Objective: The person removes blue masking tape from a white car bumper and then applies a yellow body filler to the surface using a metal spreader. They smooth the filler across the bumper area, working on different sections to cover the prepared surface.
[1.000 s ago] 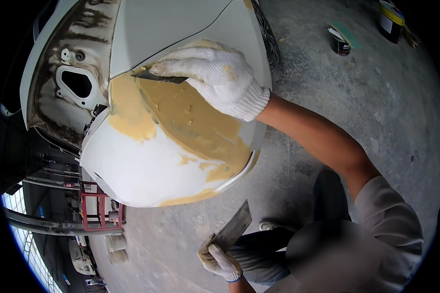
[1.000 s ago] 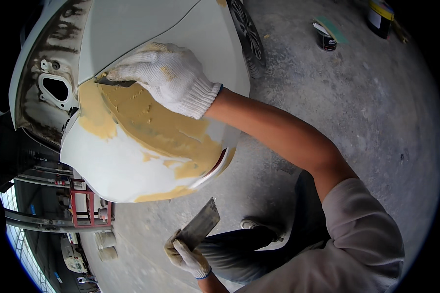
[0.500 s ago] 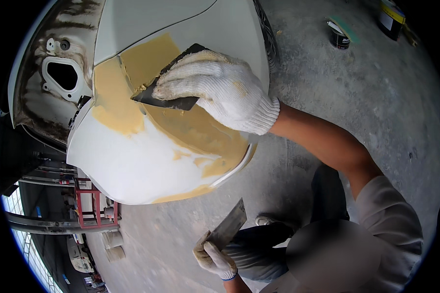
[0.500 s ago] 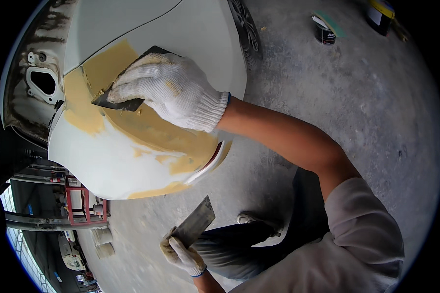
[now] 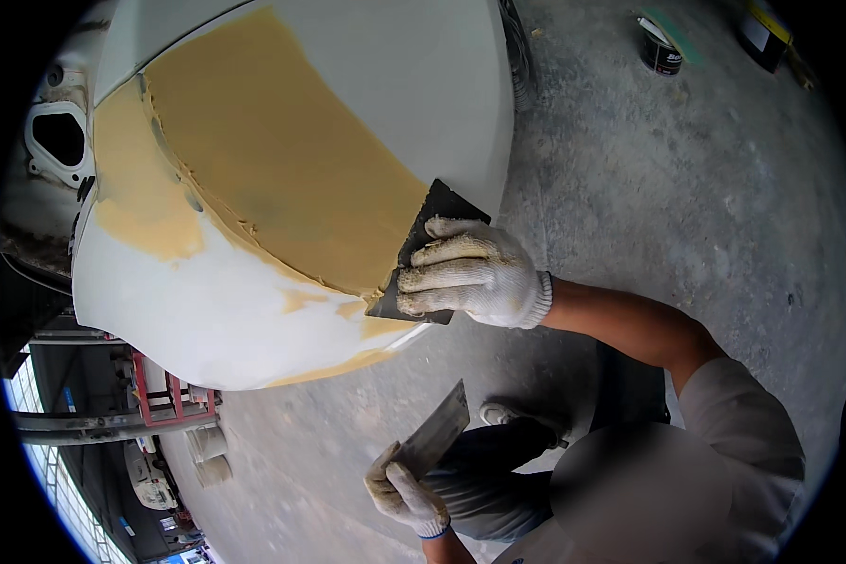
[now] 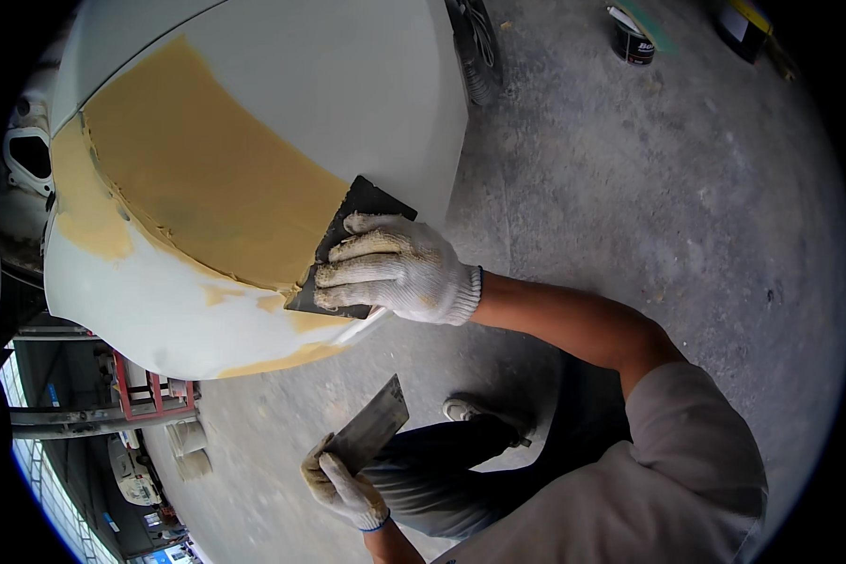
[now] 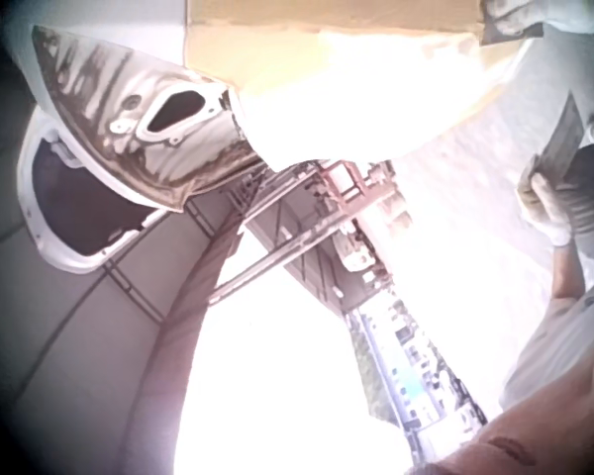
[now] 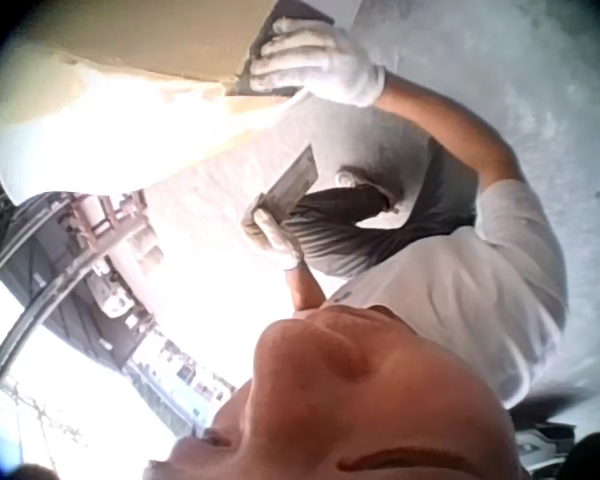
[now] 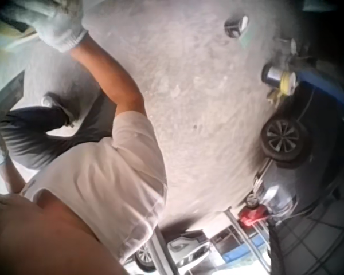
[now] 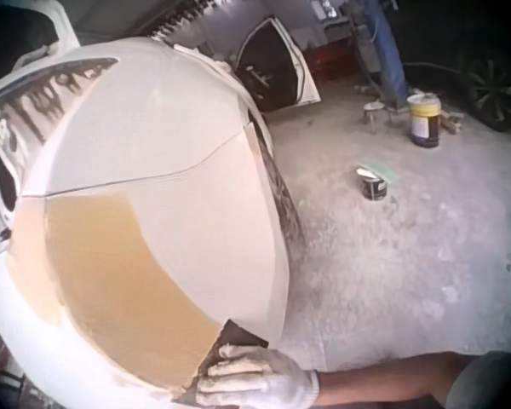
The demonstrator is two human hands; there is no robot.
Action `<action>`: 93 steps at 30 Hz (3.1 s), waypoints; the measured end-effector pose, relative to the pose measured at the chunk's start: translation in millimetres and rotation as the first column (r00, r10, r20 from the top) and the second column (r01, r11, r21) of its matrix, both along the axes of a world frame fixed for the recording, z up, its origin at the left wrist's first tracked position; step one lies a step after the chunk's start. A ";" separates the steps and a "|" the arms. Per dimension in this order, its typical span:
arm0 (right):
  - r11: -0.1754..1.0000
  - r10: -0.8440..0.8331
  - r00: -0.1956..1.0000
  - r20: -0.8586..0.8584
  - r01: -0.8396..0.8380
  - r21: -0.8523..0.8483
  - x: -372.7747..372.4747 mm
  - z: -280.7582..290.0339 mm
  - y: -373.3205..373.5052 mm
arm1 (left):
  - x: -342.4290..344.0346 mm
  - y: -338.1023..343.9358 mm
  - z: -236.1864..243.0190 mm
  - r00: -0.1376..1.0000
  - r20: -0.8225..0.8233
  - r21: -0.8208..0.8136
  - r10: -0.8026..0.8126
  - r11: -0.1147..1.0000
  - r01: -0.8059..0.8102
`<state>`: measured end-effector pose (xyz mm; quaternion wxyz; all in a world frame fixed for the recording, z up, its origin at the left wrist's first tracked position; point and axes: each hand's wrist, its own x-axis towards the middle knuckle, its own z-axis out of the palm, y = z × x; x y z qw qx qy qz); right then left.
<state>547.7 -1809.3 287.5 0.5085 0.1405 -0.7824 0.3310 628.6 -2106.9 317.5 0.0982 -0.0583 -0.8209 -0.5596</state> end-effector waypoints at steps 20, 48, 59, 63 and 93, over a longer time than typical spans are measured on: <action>0.923 0.372 0.817 0.440 -0.276 -0.267 70.5 52.0 43.8 | -37.9 60.6 59.7 0.953 -0.298 0.068 0.046 0.997 -0.027; 0.955 -0.036 0.985 0.171 -0.017 0.297 10.6 -10.6 96.9 | -30.1 63.7 32.3 0.975 -0.215 -0.162 0.061 0.982 -0.097; 0.638 0.768 0.345 0.540 -0.484 -0.598 91.6 36.8 43.5 | -40.1 82.7 52.9 0.962 -0.272 0.162 -0.007 0.985 0.053; 0.957 0.288 0.851 0.440 -0.276 -0.094 67.1 54.1 51.3 | -40.8 75.1 83.1 0.916 -0.358 0.197 0.184 0.973 -0.118; 0.996 -0.065 0.990 -0.122 0.072 0.054 -12.0 76.5 23.0 | -36.7 35.4 43.8 0.921 -0.366 -0.228 0.130 0.947 -0.225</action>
